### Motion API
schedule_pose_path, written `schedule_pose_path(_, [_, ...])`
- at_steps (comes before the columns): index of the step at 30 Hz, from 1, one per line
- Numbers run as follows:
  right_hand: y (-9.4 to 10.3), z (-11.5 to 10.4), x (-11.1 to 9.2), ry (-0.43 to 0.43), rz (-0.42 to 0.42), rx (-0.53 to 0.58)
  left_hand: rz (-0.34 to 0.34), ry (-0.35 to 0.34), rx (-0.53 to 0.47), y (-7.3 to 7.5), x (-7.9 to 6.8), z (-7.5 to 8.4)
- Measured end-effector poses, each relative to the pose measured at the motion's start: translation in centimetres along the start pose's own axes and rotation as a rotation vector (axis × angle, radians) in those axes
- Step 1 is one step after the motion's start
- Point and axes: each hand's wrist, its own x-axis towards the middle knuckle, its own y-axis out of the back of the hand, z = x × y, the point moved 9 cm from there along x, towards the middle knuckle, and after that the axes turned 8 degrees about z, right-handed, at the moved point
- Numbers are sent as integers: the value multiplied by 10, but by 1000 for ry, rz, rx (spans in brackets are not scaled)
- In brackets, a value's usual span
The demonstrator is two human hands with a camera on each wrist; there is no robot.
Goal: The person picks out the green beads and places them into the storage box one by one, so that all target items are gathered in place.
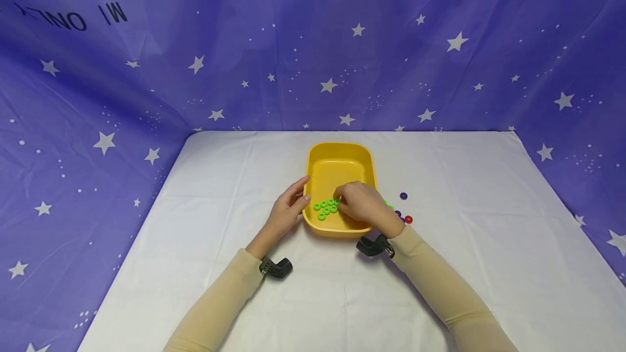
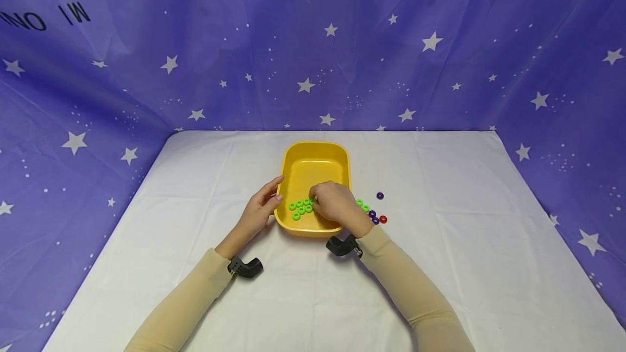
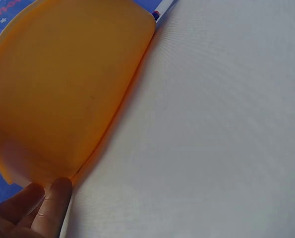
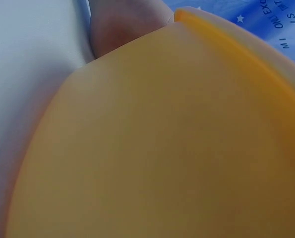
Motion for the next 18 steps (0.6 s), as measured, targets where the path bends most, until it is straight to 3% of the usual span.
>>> schedule_pose_path(18, [-2, 0, 0, 0, 6, -10, 7, 0, 0, -1, 0, 0])
